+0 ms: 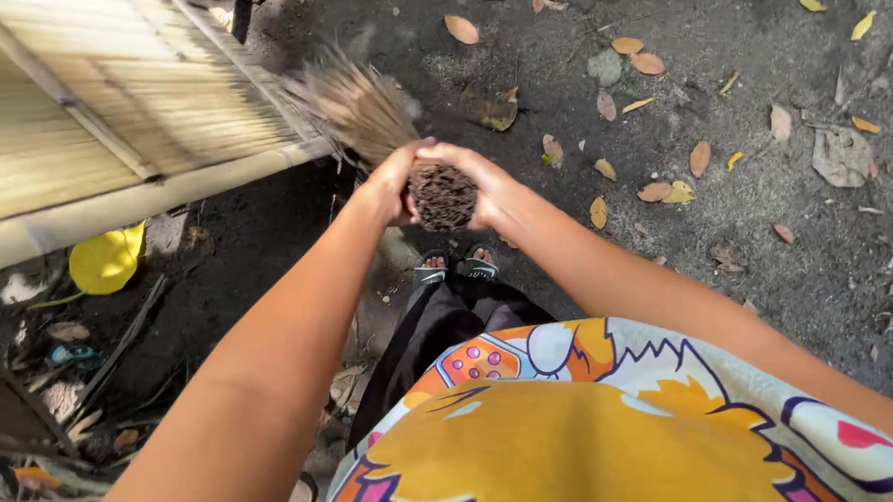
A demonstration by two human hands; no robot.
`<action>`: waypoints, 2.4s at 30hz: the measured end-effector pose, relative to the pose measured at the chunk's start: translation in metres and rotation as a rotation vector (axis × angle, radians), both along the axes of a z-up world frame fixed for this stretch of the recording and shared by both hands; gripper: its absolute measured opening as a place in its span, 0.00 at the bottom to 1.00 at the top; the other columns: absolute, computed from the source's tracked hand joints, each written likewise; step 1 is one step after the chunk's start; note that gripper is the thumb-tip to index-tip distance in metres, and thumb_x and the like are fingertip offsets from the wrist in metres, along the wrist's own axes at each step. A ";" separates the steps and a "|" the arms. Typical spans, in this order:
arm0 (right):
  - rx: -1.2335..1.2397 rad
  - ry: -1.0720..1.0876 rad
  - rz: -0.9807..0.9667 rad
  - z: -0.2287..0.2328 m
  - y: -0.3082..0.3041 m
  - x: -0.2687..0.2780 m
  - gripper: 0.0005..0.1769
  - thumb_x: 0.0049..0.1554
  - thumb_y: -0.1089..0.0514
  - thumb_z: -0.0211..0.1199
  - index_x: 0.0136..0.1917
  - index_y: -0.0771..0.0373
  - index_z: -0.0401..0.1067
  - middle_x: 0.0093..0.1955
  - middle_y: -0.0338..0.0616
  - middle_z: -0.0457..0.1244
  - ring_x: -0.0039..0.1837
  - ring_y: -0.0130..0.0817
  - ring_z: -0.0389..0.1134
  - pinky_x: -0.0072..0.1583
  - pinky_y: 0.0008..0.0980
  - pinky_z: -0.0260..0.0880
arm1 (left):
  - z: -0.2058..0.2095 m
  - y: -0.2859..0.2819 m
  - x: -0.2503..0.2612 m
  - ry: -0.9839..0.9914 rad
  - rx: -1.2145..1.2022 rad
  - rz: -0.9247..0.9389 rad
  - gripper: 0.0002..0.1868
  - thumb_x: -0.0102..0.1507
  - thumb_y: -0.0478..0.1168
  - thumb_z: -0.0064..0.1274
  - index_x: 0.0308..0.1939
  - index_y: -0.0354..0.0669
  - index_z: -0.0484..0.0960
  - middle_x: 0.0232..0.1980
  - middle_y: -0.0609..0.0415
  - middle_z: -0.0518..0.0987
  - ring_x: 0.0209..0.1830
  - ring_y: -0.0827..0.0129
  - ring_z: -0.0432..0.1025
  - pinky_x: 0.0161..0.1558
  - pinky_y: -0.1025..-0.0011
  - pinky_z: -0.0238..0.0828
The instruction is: The recorder is sweeping the ground with a stick broom outdoors.
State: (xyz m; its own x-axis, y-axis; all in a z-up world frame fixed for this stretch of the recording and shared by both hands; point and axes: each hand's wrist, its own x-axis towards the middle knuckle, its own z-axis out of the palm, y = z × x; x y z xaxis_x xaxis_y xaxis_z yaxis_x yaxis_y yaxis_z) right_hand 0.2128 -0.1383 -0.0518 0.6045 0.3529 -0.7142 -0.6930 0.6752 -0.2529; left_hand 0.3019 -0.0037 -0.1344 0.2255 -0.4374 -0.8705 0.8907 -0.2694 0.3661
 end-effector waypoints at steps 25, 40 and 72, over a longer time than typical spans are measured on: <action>-0.448 0.156 -0.550 0.095 -0.071 -0.090 0.27 0.53 0.42 0.66 0.57 0.63 0.70 0.53 0.47 0.69 0.49 0.41 0.76 0.51 0.49 0.81 | 0.101 -0.137 -0.067 0.179 -0.495 -0.209 0.21 0.58 0.52 0.63 0.44 0.38 0.81 0.41 0.45 0.84 0.33 0.59 0.80 0.39 0.59 0.81; -0.001 0.033 -0.127 0.057 0.033 0.081 0.13 0.52 0.51 0.69 0.45 0.62 0.76 0.40 0.44 0.71 0.39 0.40 0.73 0.46 0.42 0.78 | 0.106 0.022 0.052 -0.111 -0.101 0.476 0.28 0.59 0.52 0.61 0.54 0.33 0.81 0.42 0.48 0.84 0.37 0.63 0.81 0.40 0.64 0.81; -0.052 -0.024 -0.044 0.072 0.016 0.116 0.16 0.56 0.53 0.66 0.48 0.68 0.70 0.41 0.54 0.69 0.38 0.46 0.74 0.44 0.43 0.81 | 0.005 0.006 0.094 0.057 -0.087 0.244 0.23 0.62 0.61 0.55 0.43 0.46 0.77 0.35 0.55 0.75 0.26 0.64 0.66 0.18 0.69 0.55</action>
State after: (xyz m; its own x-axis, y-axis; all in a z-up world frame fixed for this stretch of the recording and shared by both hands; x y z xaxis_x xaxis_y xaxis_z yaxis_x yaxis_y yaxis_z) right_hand 0.3290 -0.1221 0.0198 0.6358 0.2883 -0.7160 -0.6562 0.6902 -0.3049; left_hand 0.3961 0.0019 -0.1295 0.2849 -0.4499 -0.8464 0.9455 -0.0136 0.3254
